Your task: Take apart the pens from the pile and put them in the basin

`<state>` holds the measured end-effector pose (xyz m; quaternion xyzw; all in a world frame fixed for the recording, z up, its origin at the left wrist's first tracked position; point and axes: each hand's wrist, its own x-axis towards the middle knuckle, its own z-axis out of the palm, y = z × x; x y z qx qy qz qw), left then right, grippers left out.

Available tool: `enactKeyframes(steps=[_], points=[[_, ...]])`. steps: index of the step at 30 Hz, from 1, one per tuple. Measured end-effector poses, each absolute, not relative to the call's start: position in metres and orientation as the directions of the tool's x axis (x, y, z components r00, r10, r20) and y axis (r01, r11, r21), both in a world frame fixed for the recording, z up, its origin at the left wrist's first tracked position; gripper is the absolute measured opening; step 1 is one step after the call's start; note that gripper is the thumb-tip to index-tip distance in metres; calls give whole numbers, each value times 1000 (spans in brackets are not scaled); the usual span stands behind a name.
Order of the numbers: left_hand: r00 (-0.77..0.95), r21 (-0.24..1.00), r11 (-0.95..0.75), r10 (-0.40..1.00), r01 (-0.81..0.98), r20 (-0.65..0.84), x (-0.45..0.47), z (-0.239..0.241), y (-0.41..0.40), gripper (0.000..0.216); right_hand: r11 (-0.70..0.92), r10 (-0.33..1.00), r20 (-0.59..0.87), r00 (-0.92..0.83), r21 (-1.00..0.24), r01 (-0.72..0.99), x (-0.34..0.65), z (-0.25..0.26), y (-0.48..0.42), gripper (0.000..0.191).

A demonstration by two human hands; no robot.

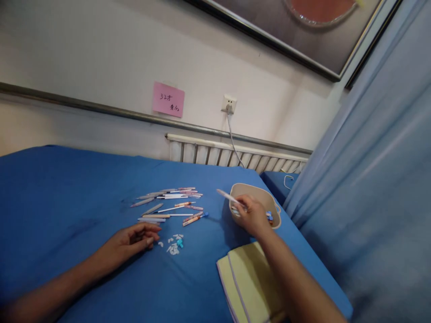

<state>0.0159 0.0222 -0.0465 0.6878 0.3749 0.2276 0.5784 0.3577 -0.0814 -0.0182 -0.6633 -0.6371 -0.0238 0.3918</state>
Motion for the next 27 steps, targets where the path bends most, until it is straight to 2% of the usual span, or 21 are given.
enactKeyframes(steps=[4, 12, 16, 20, 24, 27], points=[[633, 965, -69, 766, 252, -110, 16, -49, 22, 33, -148, 934, 269, 235, -309, 940, 439, -25, -77, 20], [645, 955, -56, 748, 292, -153, 7, -47, 24, 34, -123, 988, 62, 145, -276, 953, 461, -42, -62, 20], [635, 951, -79, 760, 300, -137, 0, -50, 24, 33, -119, 992, 8, 126, -251, 961, 457, -41, -66, 25], [568, 963, -76, 818, 259, -88, -2, -52, 25, 33, -178, 984, -19, 177, -94, 980, 449, -43, -70, 29], [445, 976, -96, 895, 196, -1, -5, -56, 32, 32, -234, 972, 24, 233, 67, 970, 434, -44, -71, 32], [359, 980, -113, 932, 166, 47, -10, -56, 39, 34, -269, 961, 94, 259, 106, 957, 414, -35, -70, 35]])
